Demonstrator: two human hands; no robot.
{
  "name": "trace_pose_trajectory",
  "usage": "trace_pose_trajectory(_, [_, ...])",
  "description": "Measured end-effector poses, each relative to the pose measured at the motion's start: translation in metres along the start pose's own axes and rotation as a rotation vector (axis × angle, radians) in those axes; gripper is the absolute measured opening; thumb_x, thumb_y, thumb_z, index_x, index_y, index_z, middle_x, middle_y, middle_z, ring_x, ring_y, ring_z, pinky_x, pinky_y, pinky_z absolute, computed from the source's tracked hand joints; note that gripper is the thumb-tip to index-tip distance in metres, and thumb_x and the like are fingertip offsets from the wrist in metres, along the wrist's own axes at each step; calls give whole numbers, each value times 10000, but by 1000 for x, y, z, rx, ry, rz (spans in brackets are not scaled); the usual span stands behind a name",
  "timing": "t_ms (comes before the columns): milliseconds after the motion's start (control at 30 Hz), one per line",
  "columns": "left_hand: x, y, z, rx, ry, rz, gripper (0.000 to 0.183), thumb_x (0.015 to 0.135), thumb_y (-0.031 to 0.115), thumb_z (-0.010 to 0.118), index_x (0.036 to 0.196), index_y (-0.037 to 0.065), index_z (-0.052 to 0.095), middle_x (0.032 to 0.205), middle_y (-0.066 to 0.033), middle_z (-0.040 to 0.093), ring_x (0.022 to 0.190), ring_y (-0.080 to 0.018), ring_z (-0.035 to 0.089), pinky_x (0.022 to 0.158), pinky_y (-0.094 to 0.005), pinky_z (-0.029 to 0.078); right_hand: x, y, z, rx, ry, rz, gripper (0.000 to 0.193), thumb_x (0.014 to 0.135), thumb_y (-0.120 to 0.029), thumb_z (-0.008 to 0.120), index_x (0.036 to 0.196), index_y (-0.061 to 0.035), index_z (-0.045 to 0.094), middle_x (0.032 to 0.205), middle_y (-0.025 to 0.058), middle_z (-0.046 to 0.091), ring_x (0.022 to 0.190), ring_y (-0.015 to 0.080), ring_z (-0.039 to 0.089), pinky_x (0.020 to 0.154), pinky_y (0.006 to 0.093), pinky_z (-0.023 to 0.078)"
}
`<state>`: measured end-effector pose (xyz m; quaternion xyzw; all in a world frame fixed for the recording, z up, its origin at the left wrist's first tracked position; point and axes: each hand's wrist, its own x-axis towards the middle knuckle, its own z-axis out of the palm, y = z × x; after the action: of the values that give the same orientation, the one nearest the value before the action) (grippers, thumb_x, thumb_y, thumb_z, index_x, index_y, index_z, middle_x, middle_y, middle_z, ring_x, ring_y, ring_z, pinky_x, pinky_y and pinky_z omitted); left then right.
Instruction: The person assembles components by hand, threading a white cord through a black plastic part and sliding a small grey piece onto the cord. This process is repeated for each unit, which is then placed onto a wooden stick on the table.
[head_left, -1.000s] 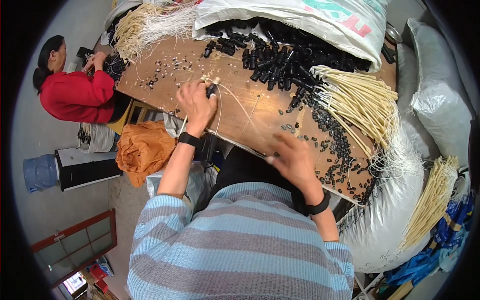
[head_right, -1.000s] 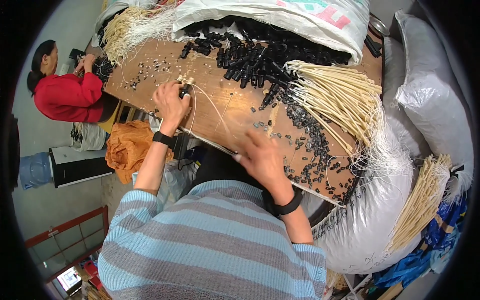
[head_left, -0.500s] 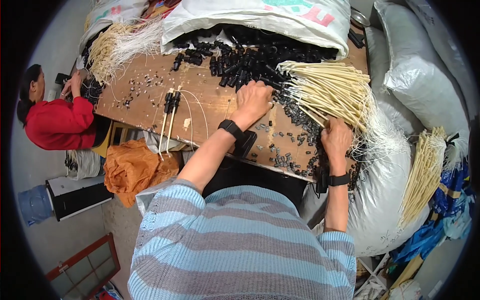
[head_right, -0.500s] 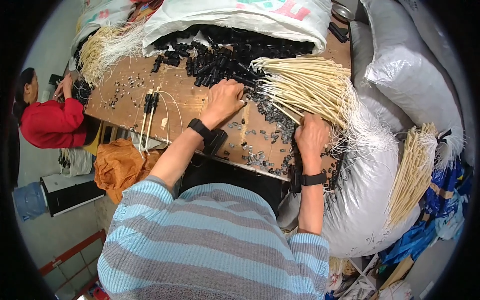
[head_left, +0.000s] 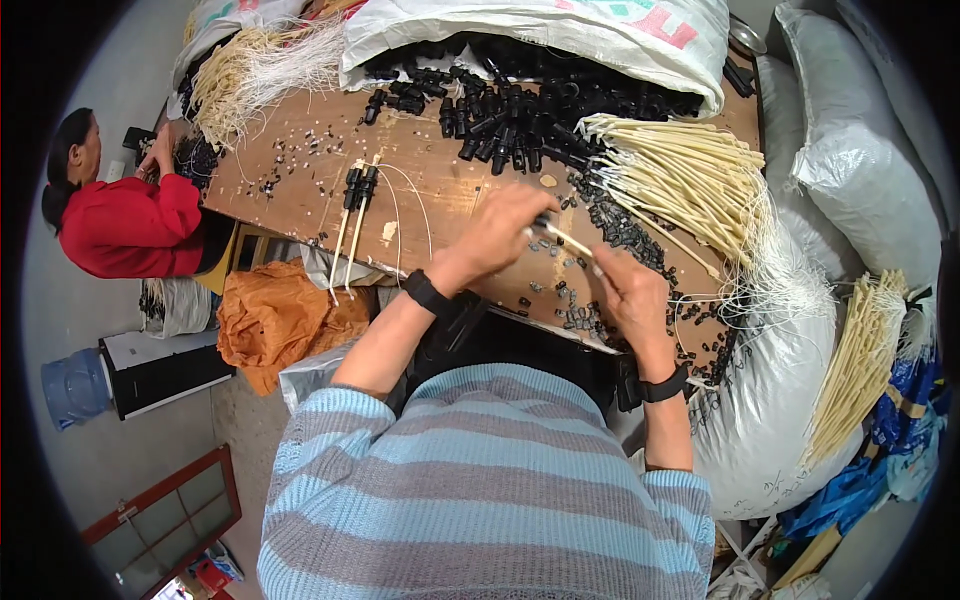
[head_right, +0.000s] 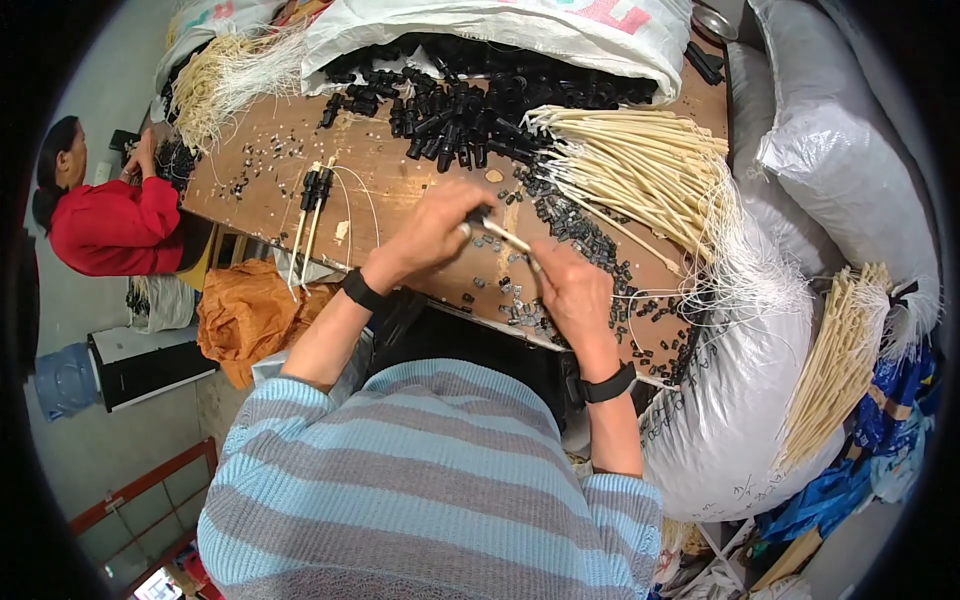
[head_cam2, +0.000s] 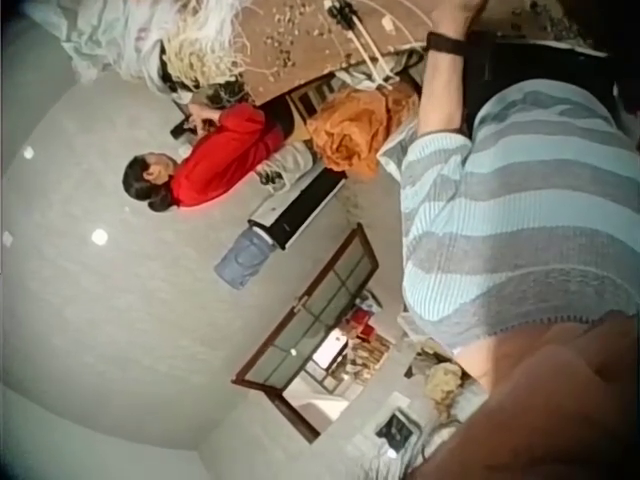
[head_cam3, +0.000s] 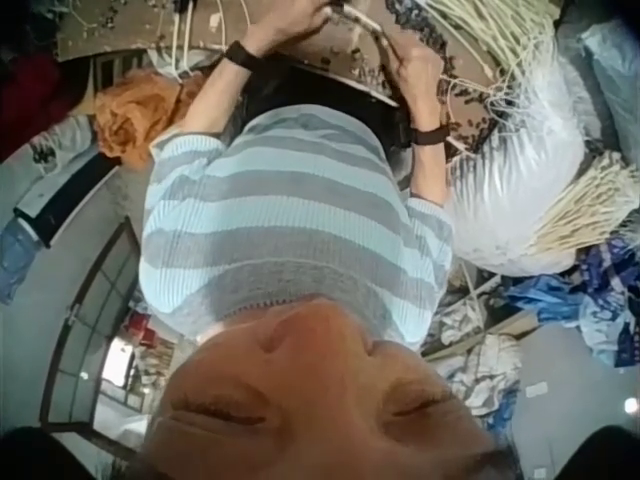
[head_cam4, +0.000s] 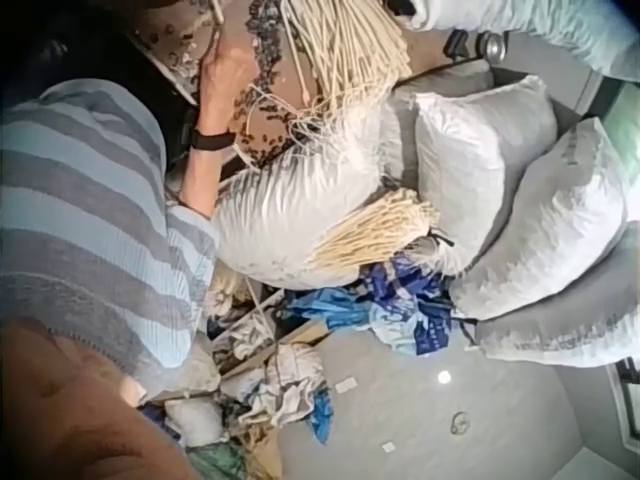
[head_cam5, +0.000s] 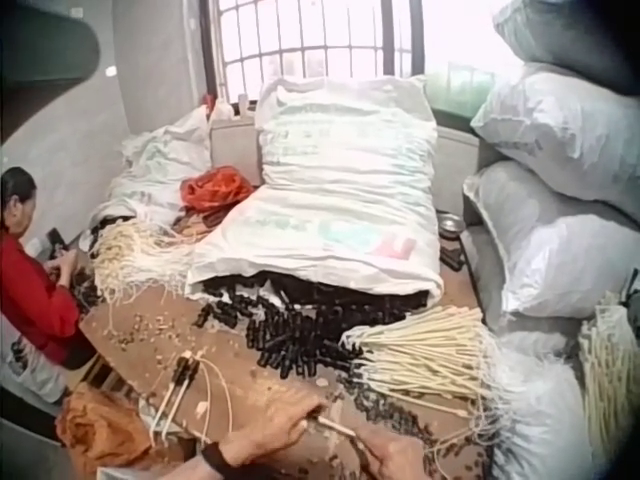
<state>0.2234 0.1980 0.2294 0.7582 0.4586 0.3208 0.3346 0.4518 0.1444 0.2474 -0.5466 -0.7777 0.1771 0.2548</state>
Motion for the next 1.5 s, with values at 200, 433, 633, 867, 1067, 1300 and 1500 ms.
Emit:
trace_pose_trajectory(200, [-7, -20, 15, 291, 223, 457, 183, 794, -2, 557, 972, 26, 592, 907, -144, 606, 1009, -330, 562, 814, -415, 459, 7, -22, -22, -487, -255, 273, 293, 819, -198, 691, 1101, -122, 671, 683, 93, 627, 593, 277, 618, 514, 366, 473])
trace_pose_trajectory(433, [-19, 36, 23, 294, 33, 355, 197, 778, 91, 620, 960, 163, 637, 698, -46, 598, 598, -218, 614, 500, -344, 464, 5, 1, 5, 182, 143, -25, 109, 784, -75, 706, 863, -33, 644, 929, 86, 678, 686, 173, 623, 600, 274, 484])
trace_pose_trajectory(633, [-26, -14, -2, 126, 45, -317, 123, 784, 113, 637, 875, 31, 642, 689, -104, 625, 563, -185, 590, 523, -319, 439, -5, 0, -13, 1045, 2, 158, 142, 810, -113, 689, 803, -22, 581, 991, 40, 695, 636, 119, 594, 539, 272, 439])
trace_pose_trajectory(867, [-19, 20, 4, -124, -76, -345, 275, 736, 22, 639, 1010, 8, 643, 695, -22, 576, 591, -93, 489, 558, -266, 411, -3, -31, 27, 289, -55, 145, 225, 752, -114, 704, 960, -84, 624, 671, 141, 607, 602, 331, 615, 519, 391, 467])
trace_pose_trajectory(1067, [-29, 2, 2, 187, -81, -96, 339, 721, -14, 522, 1049, -2, 606, 902, -176, 628, 868, -331, 609, 755, -396, 467, 1, -29, 30, 99, 106, 2, 129, 793, -106, 647, 917, -82, 673, 607, 147, 590, 536, 297, 606, 500, 368, 462])
trace_pose_trajectory(1300, [-26, 13, 0, 182, -181, -106, 346, 711, -18, 497, 1040, 1, 604, 962, -190, 634, 941, -386, 588, 806, -438, 467, 3, -27, 33, 70, 120, -15, 129, 800, -106, 662, 921, -73, 693, 643, 144, 613, 559, 286, 624, 519, 340, 477])
trace_pose_trajectory(1500, [-25, 13, 6, 132, -102, 106, 349, 701, -7, 469, 1023, 38, 595, 882, -198, 639, 892, -392, 603, 747, -477, 463, 4, -30, 34, 201, 92, -7, 179, 796, -64, 646, 974, -67, 654, 702, 162, 621, 612, 311, 632, 546, 367, 481])
